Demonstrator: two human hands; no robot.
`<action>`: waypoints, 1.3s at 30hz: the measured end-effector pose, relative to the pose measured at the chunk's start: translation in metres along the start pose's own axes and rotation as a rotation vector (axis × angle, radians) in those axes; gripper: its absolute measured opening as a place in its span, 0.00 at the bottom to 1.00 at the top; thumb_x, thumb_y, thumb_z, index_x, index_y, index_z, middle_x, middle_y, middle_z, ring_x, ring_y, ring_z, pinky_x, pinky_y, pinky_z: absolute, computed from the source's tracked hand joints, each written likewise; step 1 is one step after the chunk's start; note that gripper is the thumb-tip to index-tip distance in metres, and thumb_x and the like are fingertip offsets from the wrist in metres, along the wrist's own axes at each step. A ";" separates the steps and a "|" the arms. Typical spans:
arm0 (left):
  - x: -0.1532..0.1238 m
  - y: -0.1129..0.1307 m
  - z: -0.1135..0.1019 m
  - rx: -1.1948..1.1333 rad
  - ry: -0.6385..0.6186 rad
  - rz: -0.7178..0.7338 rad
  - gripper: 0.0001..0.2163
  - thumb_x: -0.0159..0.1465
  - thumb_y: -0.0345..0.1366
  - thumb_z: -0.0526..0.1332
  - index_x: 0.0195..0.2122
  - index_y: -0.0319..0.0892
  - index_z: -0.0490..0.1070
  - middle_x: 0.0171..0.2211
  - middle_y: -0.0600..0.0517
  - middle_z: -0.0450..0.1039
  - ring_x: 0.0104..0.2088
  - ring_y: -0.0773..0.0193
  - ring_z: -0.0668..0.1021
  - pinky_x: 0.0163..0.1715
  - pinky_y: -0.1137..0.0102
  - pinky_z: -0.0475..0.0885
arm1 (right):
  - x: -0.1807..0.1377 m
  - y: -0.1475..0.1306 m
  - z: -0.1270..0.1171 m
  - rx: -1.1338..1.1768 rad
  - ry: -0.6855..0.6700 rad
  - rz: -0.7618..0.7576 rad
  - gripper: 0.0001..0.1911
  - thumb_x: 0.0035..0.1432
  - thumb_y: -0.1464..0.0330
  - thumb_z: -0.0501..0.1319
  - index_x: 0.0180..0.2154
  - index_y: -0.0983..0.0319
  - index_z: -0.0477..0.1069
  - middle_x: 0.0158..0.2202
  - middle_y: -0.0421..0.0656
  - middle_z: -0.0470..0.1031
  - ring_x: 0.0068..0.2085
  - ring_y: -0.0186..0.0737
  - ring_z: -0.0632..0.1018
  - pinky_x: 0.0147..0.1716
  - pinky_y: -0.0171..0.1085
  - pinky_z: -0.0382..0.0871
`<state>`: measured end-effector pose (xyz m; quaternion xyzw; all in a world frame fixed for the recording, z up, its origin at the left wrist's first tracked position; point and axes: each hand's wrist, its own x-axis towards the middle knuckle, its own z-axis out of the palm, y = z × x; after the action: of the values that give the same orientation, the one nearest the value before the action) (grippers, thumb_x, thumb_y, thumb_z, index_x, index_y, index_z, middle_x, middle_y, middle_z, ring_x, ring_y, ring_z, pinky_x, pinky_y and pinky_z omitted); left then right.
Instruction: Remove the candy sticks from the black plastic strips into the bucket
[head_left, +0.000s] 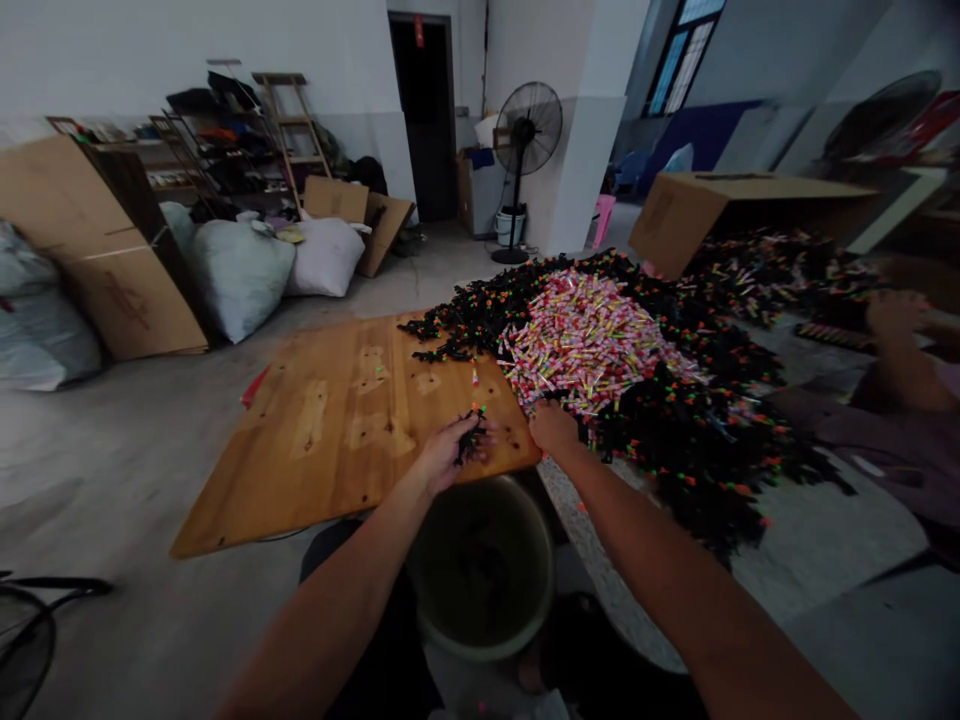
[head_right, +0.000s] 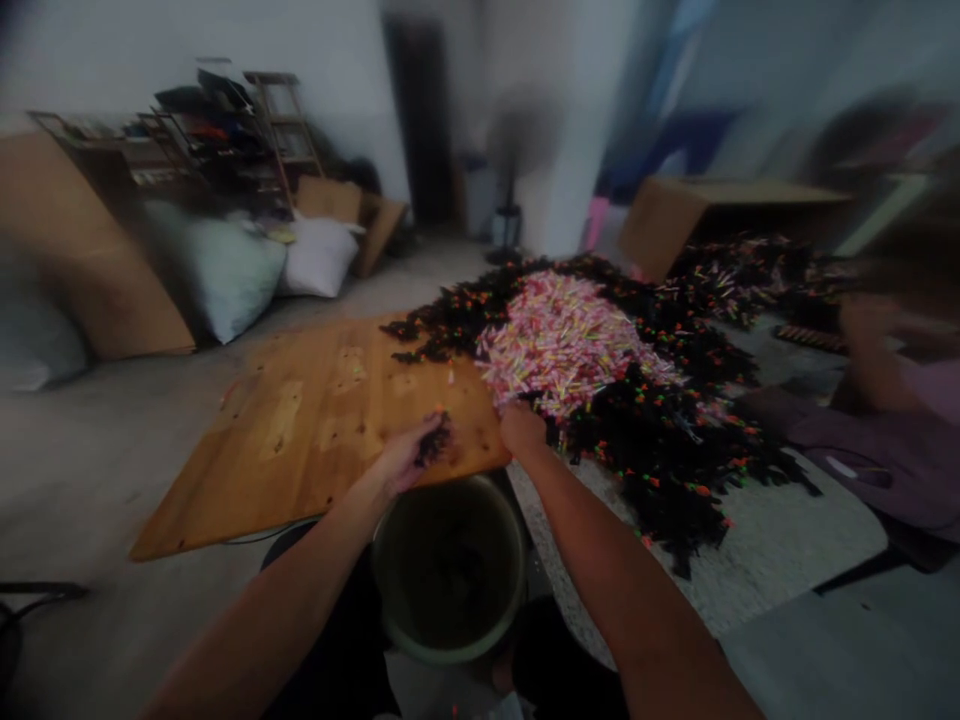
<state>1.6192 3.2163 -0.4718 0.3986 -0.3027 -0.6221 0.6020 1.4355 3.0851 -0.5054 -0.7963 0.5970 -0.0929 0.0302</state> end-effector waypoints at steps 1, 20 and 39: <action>-0.001 0.002 -0.001 0.002 0.026 0.017 0.07 0.64 0.34 0.66 0.41 0.37 0.74 0.40 0.44 0.81 0.31 0.65 0.83 0.21 0.77 0.73 | 0.000 0.000 0.000 0.000 -0.002 0.003 0.19 0.68 0.70 0.53 0.56 0.66 0.72 0.52 0.57 0.74 0.49 0.46 0.80 0.47 0.38 0.72; -0.002 0.006 0.033 -0.351 0.296 0.301 0.09 0.49 0.29 0.59 0.30 0.44 0.59 0.23 0.60 0.63 0.17 0.75 0.63 0.24 0.76 0.66 | -0.064 0.006 -0.011 0.660 0.160 -0.019 0.11 0.65 0.63 0.59 0.44 0.63 0.72 0.40 0.47 0.79 0.40 0.41 0.79 0.41 0.37 0.72; -0.023 0.001 0.093 -0.136 0.299 0.402 0.06 0.52 0.31 0.57 0.31 0.44 0.60 0.21 0.60 0.64 0.14 0.75 0.59 0.18 0.77 0.62 | -0.173 -0.023 -0.019 1.606 0.026 -0.144 0.16 0.62 0.56 0.64 0.47 0.58 0.73 0.32 0.39 0.76 0.24 0.33 0.72 0.22 0.33 0.68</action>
<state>1.5387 3.2291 -0.4219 0.3765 -0.2410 -0.4431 0.7771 1.4074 3.2580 -0.5026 -0.5670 0.2955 -0.5046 0.5802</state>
